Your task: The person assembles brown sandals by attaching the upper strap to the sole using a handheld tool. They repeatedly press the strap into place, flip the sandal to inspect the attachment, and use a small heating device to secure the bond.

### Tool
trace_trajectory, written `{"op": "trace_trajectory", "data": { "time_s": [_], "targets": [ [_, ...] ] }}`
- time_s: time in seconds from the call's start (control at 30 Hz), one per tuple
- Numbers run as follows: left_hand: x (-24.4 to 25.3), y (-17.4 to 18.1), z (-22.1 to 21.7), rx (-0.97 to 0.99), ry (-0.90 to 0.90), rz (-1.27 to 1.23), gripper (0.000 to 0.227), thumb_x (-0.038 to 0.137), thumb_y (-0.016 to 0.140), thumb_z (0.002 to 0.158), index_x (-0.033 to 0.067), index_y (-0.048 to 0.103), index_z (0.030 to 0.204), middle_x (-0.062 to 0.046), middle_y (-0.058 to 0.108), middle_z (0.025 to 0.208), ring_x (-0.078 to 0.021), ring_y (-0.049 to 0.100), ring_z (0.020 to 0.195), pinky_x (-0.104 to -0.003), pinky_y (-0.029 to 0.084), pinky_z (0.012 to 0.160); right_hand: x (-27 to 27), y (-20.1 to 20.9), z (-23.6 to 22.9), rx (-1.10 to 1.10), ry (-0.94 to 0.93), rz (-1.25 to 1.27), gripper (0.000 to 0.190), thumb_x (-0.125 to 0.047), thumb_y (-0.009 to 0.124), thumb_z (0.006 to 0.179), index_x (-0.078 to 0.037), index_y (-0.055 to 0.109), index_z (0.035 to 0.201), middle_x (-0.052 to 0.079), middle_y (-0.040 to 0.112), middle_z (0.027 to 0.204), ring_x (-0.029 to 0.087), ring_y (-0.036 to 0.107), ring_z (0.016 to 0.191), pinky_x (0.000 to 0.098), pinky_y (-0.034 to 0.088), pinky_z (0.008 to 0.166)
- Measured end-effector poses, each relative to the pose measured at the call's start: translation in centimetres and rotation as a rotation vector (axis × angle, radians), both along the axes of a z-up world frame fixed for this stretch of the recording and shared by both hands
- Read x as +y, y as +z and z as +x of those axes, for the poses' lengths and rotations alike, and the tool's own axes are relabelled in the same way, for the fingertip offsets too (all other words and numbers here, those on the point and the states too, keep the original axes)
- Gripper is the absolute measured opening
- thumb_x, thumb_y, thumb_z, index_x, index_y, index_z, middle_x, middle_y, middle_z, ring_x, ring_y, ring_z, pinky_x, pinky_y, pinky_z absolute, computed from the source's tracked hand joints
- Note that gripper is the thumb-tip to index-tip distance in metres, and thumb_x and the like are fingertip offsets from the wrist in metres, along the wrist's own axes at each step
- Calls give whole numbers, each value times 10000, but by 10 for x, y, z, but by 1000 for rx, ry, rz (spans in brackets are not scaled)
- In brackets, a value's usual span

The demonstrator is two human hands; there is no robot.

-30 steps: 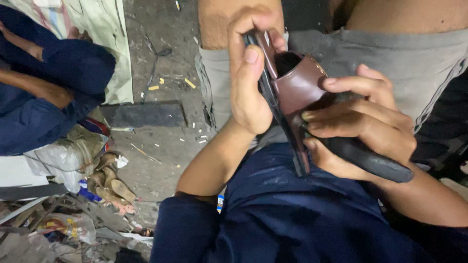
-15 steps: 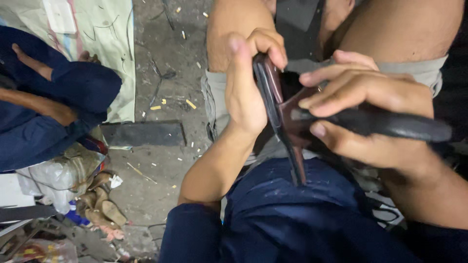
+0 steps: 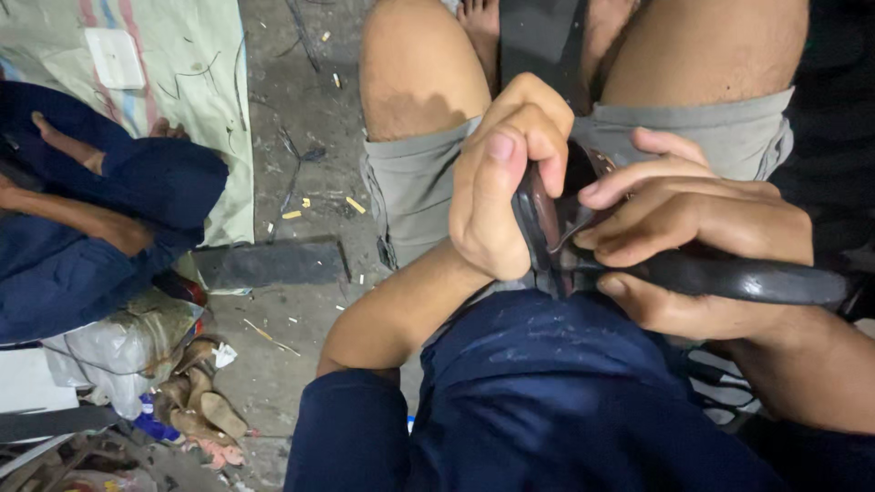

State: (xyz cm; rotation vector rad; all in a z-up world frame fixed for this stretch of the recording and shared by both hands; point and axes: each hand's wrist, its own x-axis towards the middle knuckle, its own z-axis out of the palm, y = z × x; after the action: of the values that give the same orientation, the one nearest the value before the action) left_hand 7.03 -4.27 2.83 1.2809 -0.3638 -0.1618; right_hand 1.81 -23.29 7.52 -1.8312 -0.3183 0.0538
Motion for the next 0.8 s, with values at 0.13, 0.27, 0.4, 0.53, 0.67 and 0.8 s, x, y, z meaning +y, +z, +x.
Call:
{"op": "trace_trajectory", "data": {
  "time_s": [0.13,0.27,0.4,0.53,0.67,0.8],
  "targets": [
    [-4,-1,-8,-24,-19,-8,516,323,286,1154,6,499,807,-139,529,832,-204,505,788,-299,408,734,-6,-2,-1,21,105,23,172,-127,827,731,-125,702,850,36,748,890,234,739,1073,496,378,1253],
    [-4,2,-16,-50,-72,10,487,316,289,1154,16,510,841,-133,532,852,-199,505,791,-309,423,749,-11,-1,1,67,189,45,155,-141,833,738,-156,702,821,0,765,865,184,760,1001,502,377,1233],
    [-3,2,-13,-43,-108,38,496,333,293,1161,22,520,848,-140,530,879,-195,506,809,-305,419,773,-19,-8,8,22,279,7,173,-153,832,717,-144,692,818,4,772,866,197,756,1012,542,330,1235],
    [2,-2,-2,131,-150,-1,593,385,260,1204,0,513,832,-130,516,867,-177,467,781,-278,382,766,-25,-13,6,22,146,109,162,-119,806,748,-133,675,843,40,739,882,251,743,1067,549,357,1273],
    [6,-3,-2,209,-167,-6,641,415,233,1223,0,499,813,-115,502,852,-164,439,764,-265,360,753,-17,-20,-1,-62,40,121,179,-121,815,765,-105,656,847,73,727,871,279,755,1013,571,422,1231],
    [0,-3,-8,251,-157,-48,633,411,239,1221,-4,498,817,-114,497,855,-158,429,754,-263,353,742,-8,-26,-1,-188,74,99,187,-100,829,767,-41,674,854,106,729,824,286,768,923,542,515,1086]
  ]
}}
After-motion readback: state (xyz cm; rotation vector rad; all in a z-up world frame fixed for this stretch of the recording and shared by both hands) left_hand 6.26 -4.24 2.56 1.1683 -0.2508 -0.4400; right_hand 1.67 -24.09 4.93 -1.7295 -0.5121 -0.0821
